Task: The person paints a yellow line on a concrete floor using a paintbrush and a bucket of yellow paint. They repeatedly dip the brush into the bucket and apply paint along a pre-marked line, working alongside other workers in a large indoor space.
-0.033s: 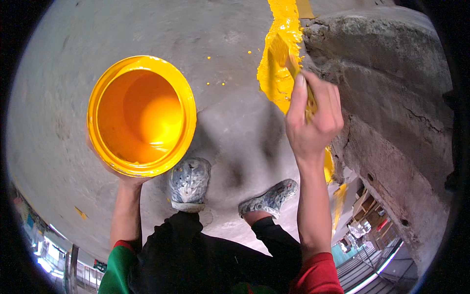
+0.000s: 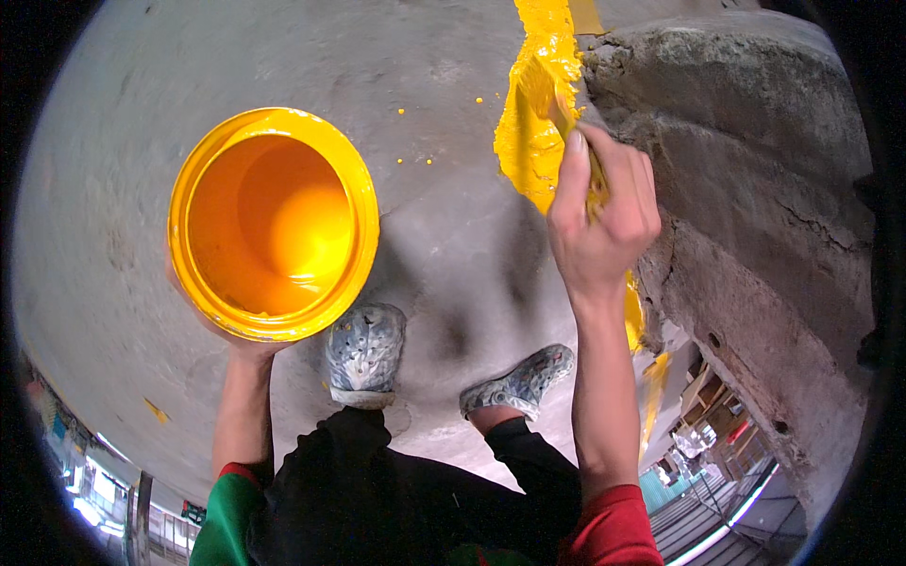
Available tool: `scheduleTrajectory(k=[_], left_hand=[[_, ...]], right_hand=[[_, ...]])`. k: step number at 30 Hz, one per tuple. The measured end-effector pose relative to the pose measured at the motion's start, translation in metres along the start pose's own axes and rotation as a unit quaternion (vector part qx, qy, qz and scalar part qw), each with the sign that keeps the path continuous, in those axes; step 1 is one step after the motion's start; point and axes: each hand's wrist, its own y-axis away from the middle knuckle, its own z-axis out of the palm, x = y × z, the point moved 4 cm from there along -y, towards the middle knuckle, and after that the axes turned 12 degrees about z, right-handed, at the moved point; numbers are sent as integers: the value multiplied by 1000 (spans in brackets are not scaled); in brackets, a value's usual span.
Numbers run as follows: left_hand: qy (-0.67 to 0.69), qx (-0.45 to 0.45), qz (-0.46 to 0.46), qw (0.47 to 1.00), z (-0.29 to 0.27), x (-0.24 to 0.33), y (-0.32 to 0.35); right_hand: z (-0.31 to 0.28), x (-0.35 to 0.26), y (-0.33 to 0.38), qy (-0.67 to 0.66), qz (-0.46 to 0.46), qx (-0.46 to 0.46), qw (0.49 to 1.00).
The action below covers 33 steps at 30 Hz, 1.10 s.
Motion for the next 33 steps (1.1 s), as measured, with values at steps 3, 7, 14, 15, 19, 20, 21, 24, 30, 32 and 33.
scheduleTrajectory(k=[3, 7, 14, 15, 19, 20, 21, 24, 30, 32, 33], left_hand=[[65, -29, -28, 997, 6, -7, 9], [91, -94, -86, 988, 16, -20, 20], [-27, -67, 28, 997, 13, -14, 21], [4, -73, 9, 997, 14, -15, 22], [67, -109, -55, 990, 18, -22, 30], [67, -116, -57, 989, 18, -24, 31], [67, -114, -58, 990, 18, -23, 30], [61, -86, -49, 993, 13, -19, 22], [61, 26, -41, 997, -5, 0, -8], [73, 82, -45, 993, -13, 9, -17], [81, 108, -45, 990, -17, 14, -22]], right_hand=[[6, -3, 0, 4, -18, -16, 1000], [-4, -11, 11, 10, -4, -70, 997], [3, -2, -8, -11, -23, -2, 1000], [7, -2, -6, -6, -30, -12, 999], [2, -9, 22, 3, -16, -80, 997], [-5, -11, 29, 5, -14, -91, 996], [-10, -14, 34, 4, -26, -101, 995], [-20, -12, 35, -5, -27, -89, 996], [-9, -4, 28, -11, -17, -92, 996], [-12, -4, 41, -8, -36, -114, 993], [-17, 0, 47, -1, -22, -128, 992]])
